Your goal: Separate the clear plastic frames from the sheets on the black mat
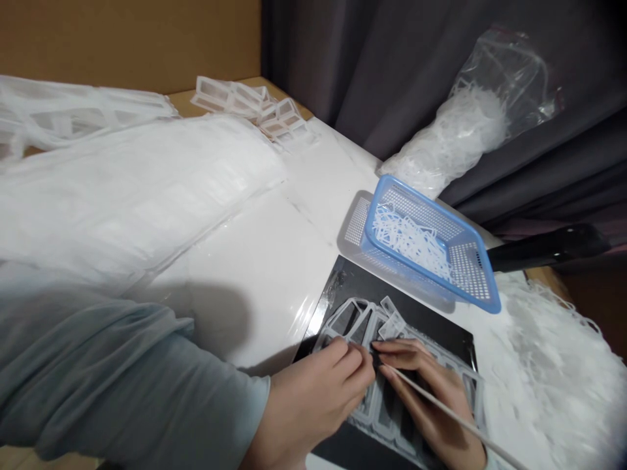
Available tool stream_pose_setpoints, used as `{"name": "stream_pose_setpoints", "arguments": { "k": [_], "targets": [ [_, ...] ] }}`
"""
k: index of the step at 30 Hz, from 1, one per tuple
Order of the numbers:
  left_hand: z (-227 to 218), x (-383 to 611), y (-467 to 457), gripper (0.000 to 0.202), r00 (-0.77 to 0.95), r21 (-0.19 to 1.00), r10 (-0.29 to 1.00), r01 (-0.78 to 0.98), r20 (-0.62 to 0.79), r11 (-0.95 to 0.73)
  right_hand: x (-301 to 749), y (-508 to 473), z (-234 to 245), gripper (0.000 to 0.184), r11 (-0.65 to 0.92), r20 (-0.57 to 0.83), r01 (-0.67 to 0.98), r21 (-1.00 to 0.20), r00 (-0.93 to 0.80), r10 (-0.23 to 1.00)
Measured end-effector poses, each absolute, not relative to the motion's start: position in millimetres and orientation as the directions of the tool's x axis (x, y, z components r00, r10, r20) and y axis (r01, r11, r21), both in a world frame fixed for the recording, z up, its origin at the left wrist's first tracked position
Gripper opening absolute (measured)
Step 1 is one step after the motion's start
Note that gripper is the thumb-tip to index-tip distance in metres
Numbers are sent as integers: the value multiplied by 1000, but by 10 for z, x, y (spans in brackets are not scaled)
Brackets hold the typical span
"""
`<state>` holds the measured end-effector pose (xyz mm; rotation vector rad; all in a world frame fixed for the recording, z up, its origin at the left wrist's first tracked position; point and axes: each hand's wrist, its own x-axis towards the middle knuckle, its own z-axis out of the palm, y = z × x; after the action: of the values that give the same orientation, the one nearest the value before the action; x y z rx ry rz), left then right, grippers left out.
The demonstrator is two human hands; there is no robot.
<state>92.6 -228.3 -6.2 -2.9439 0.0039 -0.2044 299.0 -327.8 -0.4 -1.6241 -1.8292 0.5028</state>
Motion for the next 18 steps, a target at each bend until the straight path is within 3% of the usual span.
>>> {"name": "stream_pose_setpoints", "arguments": {
  "k": [7, 11, 14, 18],
  "targets": [
    [-65, 925, -2295, 57, 984, -214, -1, 38, 177, -976, 2979, -3309, -40, 21, 313, 294, 827, -467, -189, 937],
    [-46, 914, -2279, 71, 990, -206, -29, -1, 136, -979, 3015, -3342, -50, 26, 322, 296, 852, -412, -210, 932],
    [-31, 905, -2257, 81, 994, -194, -47, -26, 102, -981, 3068, -3337, -11, 28, 207, 349, 897, -390, -64, 935],
    [-17, 904, -2240, 85, 992, -195, -63, -40, 113, -980, 3201, -3335, 67, 15, -109, 480, 939, -327, 265, 836]
  ]
}}
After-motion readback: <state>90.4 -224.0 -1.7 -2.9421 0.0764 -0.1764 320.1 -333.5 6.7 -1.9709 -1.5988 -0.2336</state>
